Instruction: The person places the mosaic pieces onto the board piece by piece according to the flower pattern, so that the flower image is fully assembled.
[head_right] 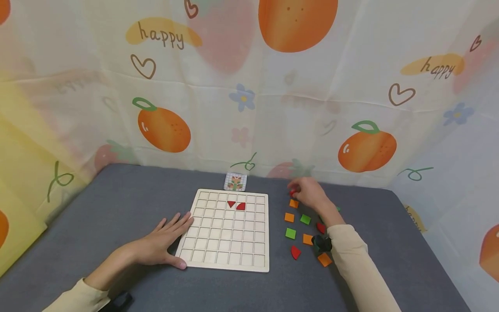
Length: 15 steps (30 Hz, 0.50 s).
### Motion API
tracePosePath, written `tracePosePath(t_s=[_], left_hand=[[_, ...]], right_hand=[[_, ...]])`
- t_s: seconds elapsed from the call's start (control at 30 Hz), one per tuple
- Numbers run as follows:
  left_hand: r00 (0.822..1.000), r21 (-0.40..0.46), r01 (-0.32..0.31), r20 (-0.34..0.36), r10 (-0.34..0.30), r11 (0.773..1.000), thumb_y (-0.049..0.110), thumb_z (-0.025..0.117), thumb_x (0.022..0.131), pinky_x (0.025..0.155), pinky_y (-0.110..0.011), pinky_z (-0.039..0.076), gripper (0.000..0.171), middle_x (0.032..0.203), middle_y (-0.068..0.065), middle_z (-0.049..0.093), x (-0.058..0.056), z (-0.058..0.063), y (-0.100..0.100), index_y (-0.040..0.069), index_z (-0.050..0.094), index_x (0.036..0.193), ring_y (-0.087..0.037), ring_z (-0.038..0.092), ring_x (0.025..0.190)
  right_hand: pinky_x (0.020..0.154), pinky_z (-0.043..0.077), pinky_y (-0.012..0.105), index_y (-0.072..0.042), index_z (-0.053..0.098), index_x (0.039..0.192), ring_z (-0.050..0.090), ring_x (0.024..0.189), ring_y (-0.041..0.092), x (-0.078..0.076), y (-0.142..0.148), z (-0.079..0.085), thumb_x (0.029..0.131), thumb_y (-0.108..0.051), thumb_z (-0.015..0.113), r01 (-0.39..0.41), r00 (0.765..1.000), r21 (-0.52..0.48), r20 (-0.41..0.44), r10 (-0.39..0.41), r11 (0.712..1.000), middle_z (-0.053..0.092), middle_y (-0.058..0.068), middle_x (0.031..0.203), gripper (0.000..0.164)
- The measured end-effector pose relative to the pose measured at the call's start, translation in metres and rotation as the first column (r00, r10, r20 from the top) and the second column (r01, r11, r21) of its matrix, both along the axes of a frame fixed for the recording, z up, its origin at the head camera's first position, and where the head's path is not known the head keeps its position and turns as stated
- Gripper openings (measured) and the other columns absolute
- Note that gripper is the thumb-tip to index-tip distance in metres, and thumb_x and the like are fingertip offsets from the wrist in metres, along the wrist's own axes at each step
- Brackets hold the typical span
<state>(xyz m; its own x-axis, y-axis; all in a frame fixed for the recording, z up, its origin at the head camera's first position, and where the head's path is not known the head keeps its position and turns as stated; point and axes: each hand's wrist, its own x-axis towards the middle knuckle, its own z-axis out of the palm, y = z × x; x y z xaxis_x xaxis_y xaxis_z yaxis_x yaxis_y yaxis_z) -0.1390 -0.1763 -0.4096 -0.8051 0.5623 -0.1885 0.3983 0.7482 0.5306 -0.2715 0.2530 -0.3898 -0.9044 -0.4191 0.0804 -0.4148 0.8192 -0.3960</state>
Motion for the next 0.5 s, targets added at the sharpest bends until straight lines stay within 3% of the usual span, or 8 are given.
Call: tracePosePath(t_s=[0.5], left_hand=[[1.000, 0.011, 0.001, -0.008, -0.001, 1.000, 0.055, 0.080, 0.072, 0.111, -0.068, 0.000, 0.118, 0.162, -0.020, 0.009, 0.000, 0.000, -0.001, -0.002, 0.018, 0.155, -0.046, 0.003, 0.147]], right_hand=[[0.075, 0.056, 0.041, 0.007, 0.070, 0.108, 0.068, 0.087, 0.030, 0.004, -0.024, 0.003, 0.087, 0.001, 0.070, -0.070, 0.998, -0.090, -0.009, 0.070, 0.993, 0.071, 0.015, 0.094, 0.021]])
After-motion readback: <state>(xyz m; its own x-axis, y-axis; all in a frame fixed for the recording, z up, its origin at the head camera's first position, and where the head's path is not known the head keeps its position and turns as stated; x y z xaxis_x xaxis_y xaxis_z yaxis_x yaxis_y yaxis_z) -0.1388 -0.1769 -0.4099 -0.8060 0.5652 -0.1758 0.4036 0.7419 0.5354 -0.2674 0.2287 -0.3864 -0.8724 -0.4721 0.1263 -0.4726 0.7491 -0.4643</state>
